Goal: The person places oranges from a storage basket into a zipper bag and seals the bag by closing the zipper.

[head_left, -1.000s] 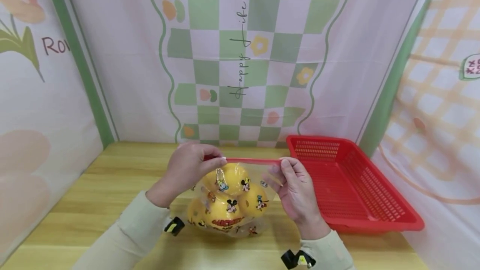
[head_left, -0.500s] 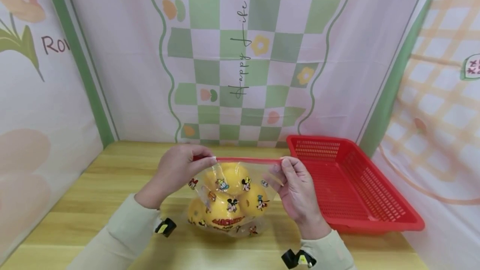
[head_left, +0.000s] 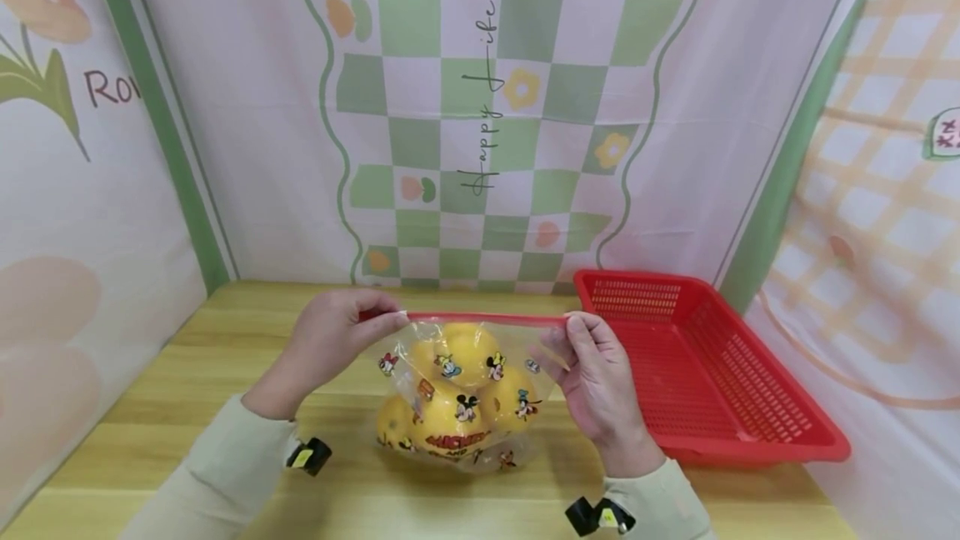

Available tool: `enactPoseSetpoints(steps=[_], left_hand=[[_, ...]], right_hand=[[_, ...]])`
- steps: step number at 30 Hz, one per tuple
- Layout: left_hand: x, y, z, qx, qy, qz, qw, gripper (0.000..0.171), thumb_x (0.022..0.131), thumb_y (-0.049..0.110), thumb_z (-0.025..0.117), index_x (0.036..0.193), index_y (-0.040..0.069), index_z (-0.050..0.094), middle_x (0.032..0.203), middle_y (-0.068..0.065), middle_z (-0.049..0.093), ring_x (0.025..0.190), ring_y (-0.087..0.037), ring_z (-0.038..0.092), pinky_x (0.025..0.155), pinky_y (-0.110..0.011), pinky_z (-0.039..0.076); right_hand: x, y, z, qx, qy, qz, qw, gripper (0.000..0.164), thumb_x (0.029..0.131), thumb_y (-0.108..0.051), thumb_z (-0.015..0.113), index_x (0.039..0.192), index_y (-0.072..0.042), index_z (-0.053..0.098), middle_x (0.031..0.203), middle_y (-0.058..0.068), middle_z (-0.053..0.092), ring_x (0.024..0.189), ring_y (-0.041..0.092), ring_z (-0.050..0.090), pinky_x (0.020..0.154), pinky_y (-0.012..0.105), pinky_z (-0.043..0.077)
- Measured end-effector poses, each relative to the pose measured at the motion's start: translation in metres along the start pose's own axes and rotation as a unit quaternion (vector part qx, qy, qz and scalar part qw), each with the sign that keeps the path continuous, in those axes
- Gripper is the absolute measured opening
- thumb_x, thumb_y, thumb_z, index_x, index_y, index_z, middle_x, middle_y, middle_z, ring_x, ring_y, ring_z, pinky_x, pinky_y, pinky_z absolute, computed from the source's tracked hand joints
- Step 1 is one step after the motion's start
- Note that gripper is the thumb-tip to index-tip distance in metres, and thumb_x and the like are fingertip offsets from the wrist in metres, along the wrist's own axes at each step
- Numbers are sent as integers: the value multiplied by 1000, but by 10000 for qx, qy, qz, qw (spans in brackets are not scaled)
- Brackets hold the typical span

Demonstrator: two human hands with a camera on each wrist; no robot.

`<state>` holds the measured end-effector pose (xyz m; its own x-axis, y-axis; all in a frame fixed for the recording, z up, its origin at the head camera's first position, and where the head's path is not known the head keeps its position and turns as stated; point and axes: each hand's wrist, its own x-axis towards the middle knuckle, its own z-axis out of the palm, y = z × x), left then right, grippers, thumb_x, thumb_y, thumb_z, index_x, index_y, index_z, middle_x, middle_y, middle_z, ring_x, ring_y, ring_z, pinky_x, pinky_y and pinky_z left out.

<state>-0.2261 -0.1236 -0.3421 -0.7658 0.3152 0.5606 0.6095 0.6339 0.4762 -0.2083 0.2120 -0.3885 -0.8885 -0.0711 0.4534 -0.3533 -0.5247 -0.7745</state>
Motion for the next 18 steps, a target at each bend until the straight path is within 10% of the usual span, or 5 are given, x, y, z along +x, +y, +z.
enactPoseSetpoints(steps=[18], left_hand=[[-16, -18, -15, 31, 161, -340, 9993, 17, 100, 33, 70, 99, 19, 79, 85, 7, 73, 70, -11, 57, 64, -28, 48]], right_hand=[[0, -2, 0, -74, 77, 79, 9999, 17, 110, -20, 49, 111, -17, 66, 99, -2, 79, 96, 10, 76, 93, 47, 60]])
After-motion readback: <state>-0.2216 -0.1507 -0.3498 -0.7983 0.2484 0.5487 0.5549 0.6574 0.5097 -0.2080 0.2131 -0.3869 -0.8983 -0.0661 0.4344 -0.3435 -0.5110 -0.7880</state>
